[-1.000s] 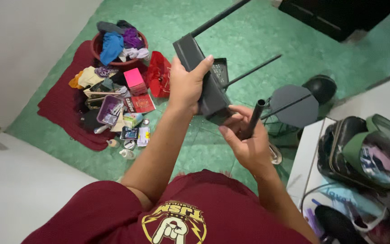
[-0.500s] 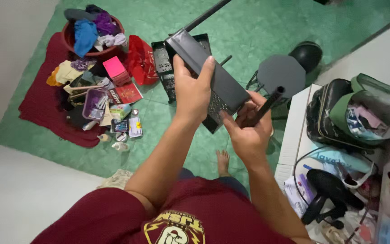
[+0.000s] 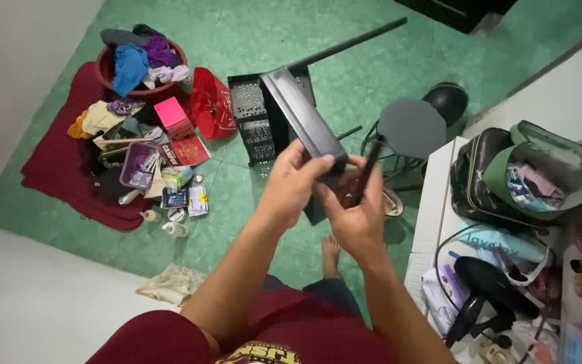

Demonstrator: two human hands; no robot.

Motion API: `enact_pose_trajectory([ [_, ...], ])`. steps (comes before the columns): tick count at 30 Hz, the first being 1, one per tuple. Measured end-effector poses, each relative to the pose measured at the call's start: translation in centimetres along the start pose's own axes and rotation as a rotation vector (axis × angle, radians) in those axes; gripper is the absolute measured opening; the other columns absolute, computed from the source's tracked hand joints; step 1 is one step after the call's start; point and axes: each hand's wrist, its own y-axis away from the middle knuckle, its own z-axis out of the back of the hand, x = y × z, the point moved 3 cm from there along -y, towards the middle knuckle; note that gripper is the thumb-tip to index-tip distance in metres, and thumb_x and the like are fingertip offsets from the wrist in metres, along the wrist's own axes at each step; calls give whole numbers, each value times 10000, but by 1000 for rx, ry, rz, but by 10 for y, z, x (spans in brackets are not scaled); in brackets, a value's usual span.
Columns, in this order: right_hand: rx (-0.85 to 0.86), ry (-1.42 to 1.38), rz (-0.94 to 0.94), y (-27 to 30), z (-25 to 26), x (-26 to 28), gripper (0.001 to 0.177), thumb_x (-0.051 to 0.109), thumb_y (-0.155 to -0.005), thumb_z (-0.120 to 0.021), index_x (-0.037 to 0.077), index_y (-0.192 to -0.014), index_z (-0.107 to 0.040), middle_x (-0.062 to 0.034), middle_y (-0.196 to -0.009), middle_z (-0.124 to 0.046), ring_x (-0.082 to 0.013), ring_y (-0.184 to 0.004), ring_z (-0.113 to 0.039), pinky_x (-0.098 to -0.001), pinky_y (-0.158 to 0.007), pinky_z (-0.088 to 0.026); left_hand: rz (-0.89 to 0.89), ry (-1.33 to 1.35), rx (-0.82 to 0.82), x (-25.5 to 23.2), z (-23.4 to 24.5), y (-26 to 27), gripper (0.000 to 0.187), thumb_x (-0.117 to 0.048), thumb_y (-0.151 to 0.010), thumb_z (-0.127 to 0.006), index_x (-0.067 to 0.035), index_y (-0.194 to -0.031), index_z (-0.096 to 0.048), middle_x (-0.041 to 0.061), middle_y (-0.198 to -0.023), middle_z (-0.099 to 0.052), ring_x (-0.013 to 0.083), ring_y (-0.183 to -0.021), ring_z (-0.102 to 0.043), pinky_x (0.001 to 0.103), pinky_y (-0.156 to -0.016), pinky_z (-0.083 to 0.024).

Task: The person assembles a black metal three-tiered rack by inserting vertical poles into the perforated shelves and securing them. They work on the floor, attaching each shelf level to the frame and adjusting the structure to ensure stability.

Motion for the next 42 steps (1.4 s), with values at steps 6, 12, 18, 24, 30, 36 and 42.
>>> enact_pose_trajectory([
  [6, 187, -176, -280, 29, 22, -4, 301, 175, -920, -364, 41, -1172, -462, 4, -898, -526, -42, -732, -435, -176, -589, -360, -153, -64, -54, 1, 21, -3, 174, -81, -888, -464, -5, -1013, -558, -14, -872, -568, 51, -801, -500, 214, -727, -418],
  [12, 222, -86, -230, 50, 60, -25, 304, 85, -905, -374, 3, -1149, -534, -48, -943, -599, -61, -789, -505, -179, -682, -400, -448, -571, -287, -9, 38, -4, 211, -191, -956, -414, -32, -868, -522, -52, -767, -486, 28, -733, -429, 219, -642, -402],
  [18, 222, -89, -294, 65, 101, -48, 289, 88, -912, -430, 4, -1177, -509, -64, -899, -601, -72, -723, -513, -197, -628, -416, -593, -358, -317, -11, 41, 11, 359, -225, -990, -396, -64, -669, -402, -78, -645, -328, 20, -605, -259, 235, -510, -213],
  [24, 221, -263, -411, 64, 87, -48, 378, 146, -910, -403, 73, -1281, -413, -65, -732, -580, -75, -545, -466, -188, -459, -373, -615, -440, -324, -29, 50, 2, 411, -272, -1000, -378, -101, -627, -343, -96, -606, -307, 18, -573, -245, 240, -483, -206],
  [30, 356, -352, -561, 52, 28, -40, 324, 105, -872, -463, -6, -1167, -541, -65, -785, -584, -72, -591, -454, -190, -489, -361, -507, -87, -326, -54, 101, 5, 395, -301, -948, -395, -58, -685, -563, -37, -636, -537, 41, -560, -410, 226, -520, -325],
  [36, 729, 122, -376, 16, 21, -40, 247, 126, -807, -582, -4, -1014, -615, -82, -809, -644, -106, -720, -583, -241, -629, -464, -746, 64, -328, -100, 174, 24, 243, -182, -881, -585, 12, -736, -571, 17, -699, -536, 83, -625, -454, 246, -582, -364],
  [42, 588, 751, -625, 2, 2, -72, 293, 231, -825, -556, 68, -1064, -601, -113, -778, -652, -173, -690, -587, -309, -653, -468, -854, -149, -371, -145, 215, 38, 148, -116, -754, -560, 18, -691, -551, 17, -695, -565, 76, -614, -482, 233, -573, -373],
])
